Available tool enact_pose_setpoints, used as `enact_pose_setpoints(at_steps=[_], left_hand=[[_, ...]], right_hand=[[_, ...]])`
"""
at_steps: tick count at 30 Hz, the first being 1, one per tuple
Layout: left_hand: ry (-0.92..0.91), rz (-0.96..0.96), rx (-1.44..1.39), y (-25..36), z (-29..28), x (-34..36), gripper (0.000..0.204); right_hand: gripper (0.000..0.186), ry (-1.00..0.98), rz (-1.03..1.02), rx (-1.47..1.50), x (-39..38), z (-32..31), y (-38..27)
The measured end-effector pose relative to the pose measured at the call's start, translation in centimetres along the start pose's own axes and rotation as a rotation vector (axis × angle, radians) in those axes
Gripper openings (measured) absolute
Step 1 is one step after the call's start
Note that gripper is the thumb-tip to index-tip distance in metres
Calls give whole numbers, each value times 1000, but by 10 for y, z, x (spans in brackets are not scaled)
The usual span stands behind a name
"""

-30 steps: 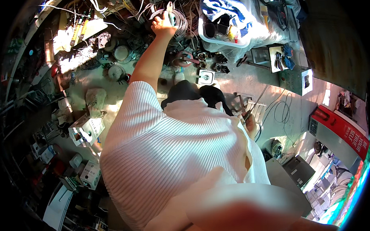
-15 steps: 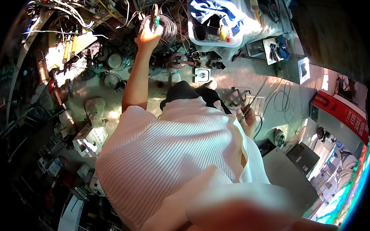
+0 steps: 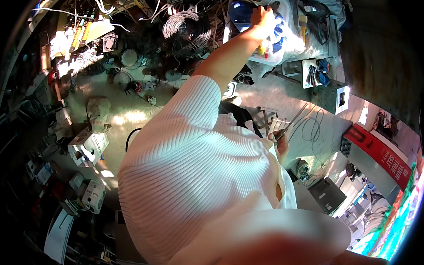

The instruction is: The person organizes loose wiring and then uses shears to cut and strip a wire before connecting it to a component on the back of an appliance.

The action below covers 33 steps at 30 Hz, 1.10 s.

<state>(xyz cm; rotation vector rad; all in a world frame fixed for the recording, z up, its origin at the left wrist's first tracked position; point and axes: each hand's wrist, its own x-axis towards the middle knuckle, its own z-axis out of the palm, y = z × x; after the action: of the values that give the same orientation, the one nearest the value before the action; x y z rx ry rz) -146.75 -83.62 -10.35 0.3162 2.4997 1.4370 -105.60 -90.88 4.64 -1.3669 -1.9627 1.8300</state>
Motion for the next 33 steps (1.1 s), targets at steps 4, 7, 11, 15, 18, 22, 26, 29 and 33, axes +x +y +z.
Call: enact_pose_setpoints(at_steps=[4,7,11,15,18,22,26,29,33], left_hand=[[-86,25,495,13,30,9,29],[-43,124,428,15,22,-16,28],[422,596,-54,-23,-26,-77,23],[417,478,47,-92,-92,-130,17],[502,276,246,-154,-148,-140,15],[517,193,319,-199,-203,-131,17],[534,235,412,-208,-201,-105,19],[359,40,596,-193,-189,-91,30],[210,-57,632,-207,-186,-75,38]], right_hand=[[19,54,7,-27,-2,-7,15],[16,92,11,-21,-5,-8,24],[19,57,96,71,-1,2,13],[22,6,102,80,2,-7,25],[22,-47,-34,-16,5,-3,29],[21,-65,23,24,7,10,19],[22,-109,11,96,12,13,26],[22,-101,21,69,8,22,19],[22,-138,86,87,5,28,8]])
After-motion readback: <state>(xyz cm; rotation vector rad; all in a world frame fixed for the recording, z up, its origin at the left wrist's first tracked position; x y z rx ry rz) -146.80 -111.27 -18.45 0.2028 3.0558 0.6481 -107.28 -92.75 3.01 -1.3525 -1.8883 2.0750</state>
